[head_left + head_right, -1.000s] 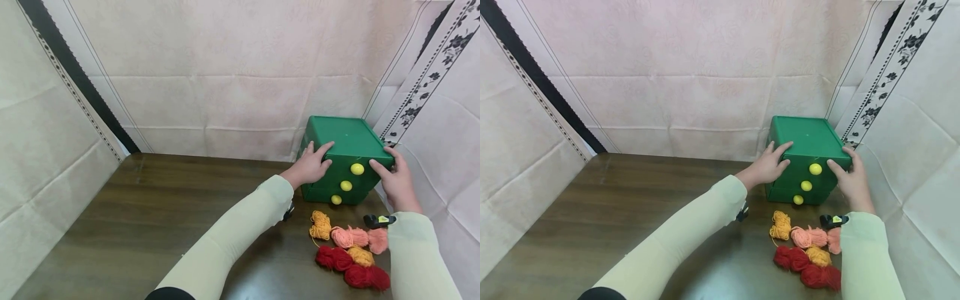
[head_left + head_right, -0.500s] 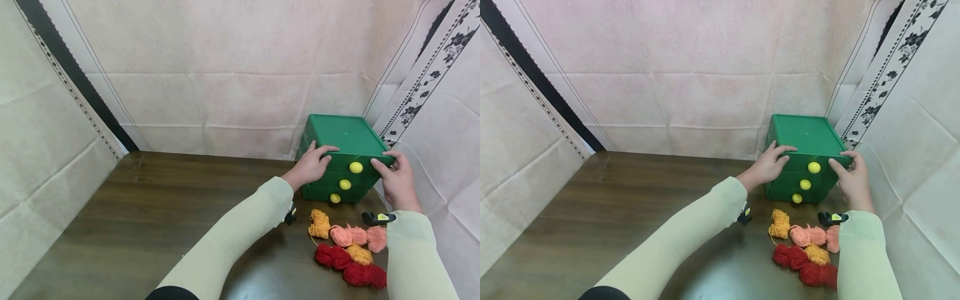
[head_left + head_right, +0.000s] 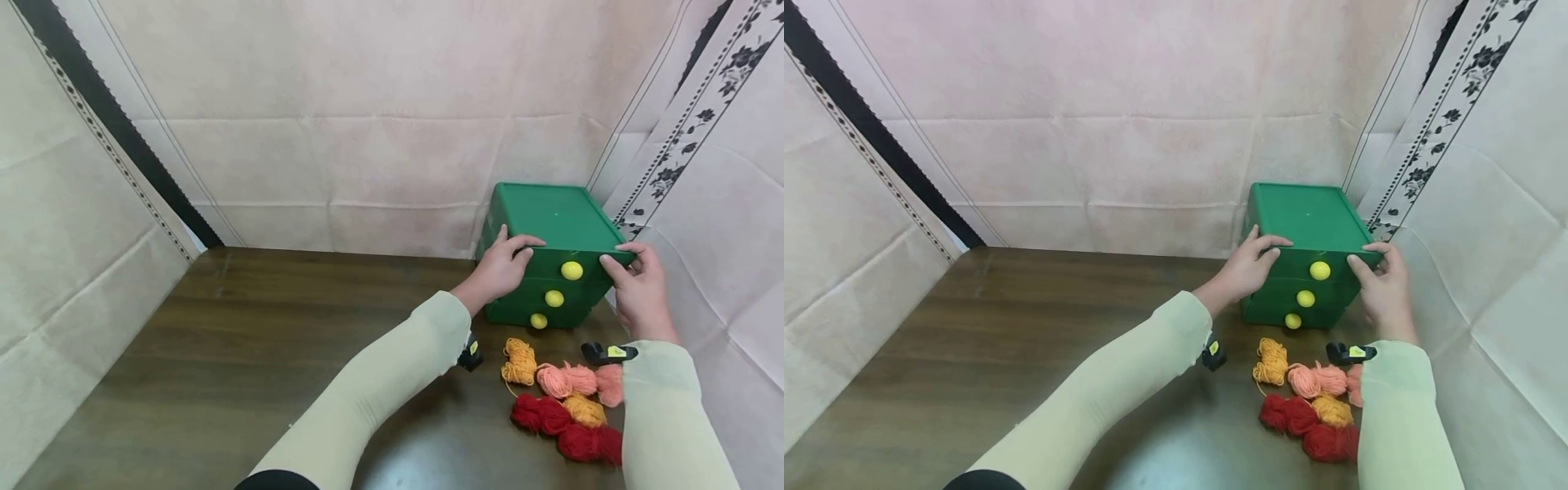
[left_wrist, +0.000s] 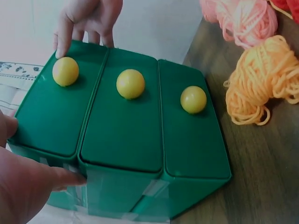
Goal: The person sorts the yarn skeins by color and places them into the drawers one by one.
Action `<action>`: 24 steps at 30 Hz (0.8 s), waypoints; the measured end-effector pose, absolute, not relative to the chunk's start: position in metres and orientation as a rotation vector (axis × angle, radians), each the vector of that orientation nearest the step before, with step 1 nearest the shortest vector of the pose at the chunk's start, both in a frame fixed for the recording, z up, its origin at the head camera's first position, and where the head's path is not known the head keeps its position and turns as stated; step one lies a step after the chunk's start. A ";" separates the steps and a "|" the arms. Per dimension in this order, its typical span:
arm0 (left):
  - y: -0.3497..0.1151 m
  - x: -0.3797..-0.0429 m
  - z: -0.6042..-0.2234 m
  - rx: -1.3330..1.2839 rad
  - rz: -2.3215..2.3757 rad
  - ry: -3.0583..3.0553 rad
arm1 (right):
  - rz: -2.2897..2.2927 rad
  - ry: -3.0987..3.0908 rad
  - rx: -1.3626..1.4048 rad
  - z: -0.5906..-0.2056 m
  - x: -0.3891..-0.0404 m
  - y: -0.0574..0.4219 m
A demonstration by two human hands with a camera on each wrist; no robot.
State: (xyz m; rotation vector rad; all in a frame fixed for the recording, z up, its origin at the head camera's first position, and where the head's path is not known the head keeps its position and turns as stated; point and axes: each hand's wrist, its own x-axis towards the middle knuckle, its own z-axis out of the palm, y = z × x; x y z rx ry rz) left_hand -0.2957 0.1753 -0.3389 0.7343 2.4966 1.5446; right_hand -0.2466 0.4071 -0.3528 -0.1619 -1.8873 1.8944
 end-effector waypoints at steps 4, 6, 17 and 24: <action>0.170 -0.293 -0.338 0.734 1.569 2.489 | 1.896 -1.846 -0.107 -0.356 -0.249 0.401; 0.167 -0.292 -0.338 0.743 1.588 2.487 | 1.893 -1.824 -0.081 -0.356 -0.250 0.398; 0.145 -0.289 -0.336 0.779 1.705 2.458 | 1.763 -1.972 -0.139 -0.350 -0.249 0.376; 0.127 -0.285 -0.335 0.797 1.754 2.465 | 1.638 -2.077 -0.220 -0.351 -0.248 0.354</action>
